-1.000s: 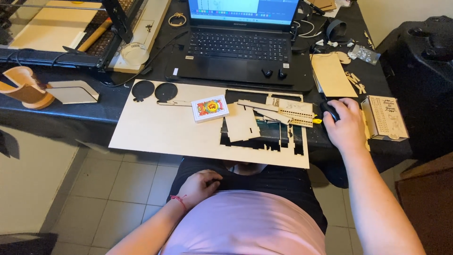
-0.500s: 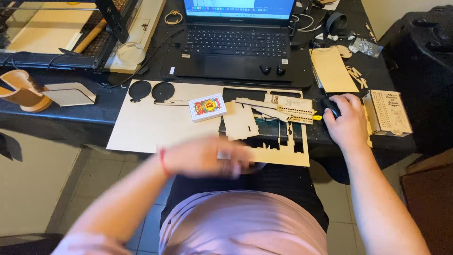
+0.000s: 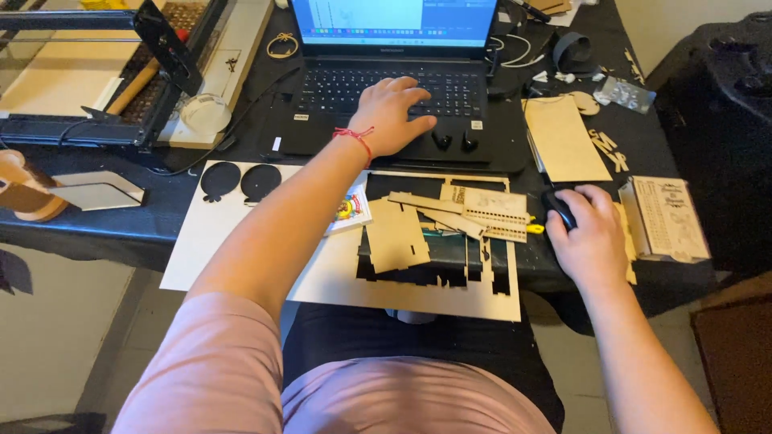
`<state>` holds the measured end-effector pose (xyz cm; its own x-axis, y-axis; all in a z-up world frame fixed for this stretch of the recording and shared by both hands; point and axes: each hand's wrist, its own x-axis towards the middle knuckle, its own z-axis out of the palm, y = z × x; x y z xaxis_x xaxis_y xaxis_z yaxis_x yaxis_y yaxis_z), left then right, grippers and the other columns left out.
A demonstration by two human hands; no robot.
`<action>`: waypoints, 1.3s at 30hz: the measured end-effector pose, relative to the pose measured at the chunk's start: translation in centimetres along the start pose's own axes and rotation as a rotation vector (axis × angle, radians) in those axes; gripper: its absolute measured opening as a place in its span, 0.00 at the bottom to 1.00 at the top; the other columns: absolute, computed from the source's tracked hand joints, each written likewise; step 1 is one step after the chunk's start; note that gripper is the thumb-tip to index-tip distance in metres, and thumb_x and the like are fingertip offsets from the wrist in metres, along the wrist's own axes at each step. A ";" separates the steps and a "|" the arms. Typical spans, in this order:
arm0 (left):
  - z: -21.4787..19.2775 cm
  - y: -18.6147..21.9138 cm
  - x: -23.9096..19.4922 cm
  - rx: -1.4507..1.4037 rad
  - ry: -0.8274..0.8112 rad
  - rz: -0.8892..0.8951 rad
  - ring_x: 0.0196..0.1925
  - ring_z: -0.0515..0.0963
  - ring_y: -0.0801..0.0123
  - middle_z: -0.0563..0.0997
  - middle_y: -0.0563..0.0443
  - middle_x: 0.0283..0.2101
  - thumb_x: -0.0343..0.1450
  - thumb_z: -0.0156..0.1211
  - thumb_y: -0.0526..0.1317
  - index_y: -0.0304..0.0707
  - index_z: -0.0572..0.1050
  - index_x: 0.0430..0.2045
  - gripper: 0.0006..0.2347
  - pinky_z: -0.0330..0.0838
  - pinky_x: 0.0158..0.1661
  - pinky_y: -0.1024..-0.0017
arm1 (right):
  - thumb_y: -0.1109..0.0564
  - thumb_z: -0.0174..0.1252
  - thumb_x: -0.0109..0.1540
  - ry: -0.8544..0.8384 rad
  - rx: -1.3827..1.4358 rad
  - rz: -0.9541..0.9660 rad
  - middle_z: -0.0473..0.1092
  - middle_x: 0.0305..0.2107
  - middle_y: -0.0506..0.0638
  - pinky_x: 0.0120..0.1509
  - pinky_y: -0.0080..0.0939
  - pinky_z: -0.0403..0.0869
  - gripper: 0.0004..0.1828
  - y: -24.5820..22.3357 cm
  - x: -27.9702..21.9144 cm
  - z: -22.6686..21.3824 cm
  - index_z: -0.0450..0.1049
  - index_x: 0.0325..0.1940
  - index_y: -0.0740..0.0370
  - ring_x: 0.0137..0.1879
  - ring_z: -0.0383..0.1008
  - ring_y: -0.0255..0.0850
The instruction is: Assembling laser-cut wooden components by fitting tabs into slots and using a laptop for process management.
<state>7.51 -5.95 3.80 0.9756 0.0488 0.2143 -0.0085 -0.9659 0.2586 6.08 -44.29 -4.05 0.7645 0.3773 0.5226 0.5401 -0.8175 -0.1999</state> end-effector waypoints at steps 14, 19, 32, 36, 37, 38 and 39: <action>-2.5 -4.3 -0.6 0.034 0.011 0.015 0.65 0.64 0.49 0.68 0.45 0.64 0.71 0.49 0.59 0.48 0.71 0.58 0.25 0.54 0.59 0.45 | 0.52 0.56 0.62 -0.135 0.046 0.103 0.66 0.57 0.57 0.58 0.60 0.69 0.20 -2.0 0.9 -1.9 0.77 0.57 0.56 0.60 0.67 0.56; -5.3 -8.2 -3.6 0.119 -0.001 -0.079 0.66 0.63 0.49 0.68 0.42 0.64 0.72 0.49 0.58 0.45 0.70 0.59 0.25 0.53 0.61 0.44 | 0.53 0.57 0.62 -0.083 0.013 0.058 0.68 0.55 0.58 0.58 0.59 0.70 0.18 -1.7 0.7 -1.4 0.78 0.55 0.57 0.59 0.69 0.57; -7.6 -13.9 -7.7 -0.057 -0.102 -0.344 0.62 0.69 0.51 0.71 0.43 0.62 0.71 0.53 0.52 0.39 0.68 0.60 0.25 0.64 0.57 0.56 | 0.54 0.59 0.61 -0.093 -0.004 0.092 0.68 0.57 0.55 0.58 0.58 0.71 0.18 -1.3 0.6 -0.8 0.79 0.54 0.55 0.60 0.69 0.54; -8.2 -13.8 -7.3 -0.080 -0.158 -0.372 0.61 0.71 0.52 0.73 0.44 0.61 0.71 0.53 0.52 0.41 0.69 0.60 0.24 0.65 0.56 0.55 | 0.54 0.59 0.60 -0.070 -0.003 0.089 0.68 0.58 0.54 0.59 0.58 0.71 0.19 -1.0 0.4 -0.4 0.79 0.55 0.54 0.60 0.69 0.54; -8.4 -13.8 -7.3 -0.082 -0.160 -0.368 0.61 0.71 0.52 0.73 0.44 0.61 0.71 0.53 0.52 0.41 0.69 0.60 0.24 0.65 0.56 0.55 | 0.54 0.59 0.60 -0.069 -0.007 0.093 0.68 0.58 0.54 0.59 0.58 0.71 0.19 -1.1 0.4 -0.5 0.79 0.55 0.54 0.60 0.69 0.54; -8.6 -13.7 -7.2 -0.085 -0.168 -0.375 0.60 0.72 0.51 0.73 0.43 0.60 0.71 0.52 0.52 0.41 0.69 0.59 0.24 0.66 0.54 0.55 | 0.54 0.59 0.60 -0.076 -0.008 0.092 0.68 0.58 0.54 0.60 0.58 0.71 0.19 -1.3 0.5 -0.5 0.79 0.55 0.54 0.60 0.69 0.54; -8.8 -13.7 -7.1 -0.088 -0.176 -0.382 0.58 0.73 0.50 0.74 0.43 0.59 0.70 0.52 0.52 0.42 0.69 0.59 0.24 0.68 0.52 0.55 | 0.54 0.59 0.59 -0.083 -0.011 0.093 0.68 0.57 0.54 0.60 0.58 0.71 0.19 -1.4 0.6 -0.7 0.79 0.55 0.55 0.60 0.69 0.54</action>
<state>-1.23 9.15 7.02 0.9349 0.3471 -0.0741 0.3490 -0.8613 0.3692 5.59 -43.24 -2.91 0.8377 0.3344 0.4317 0.4624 -0.8550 -0.2348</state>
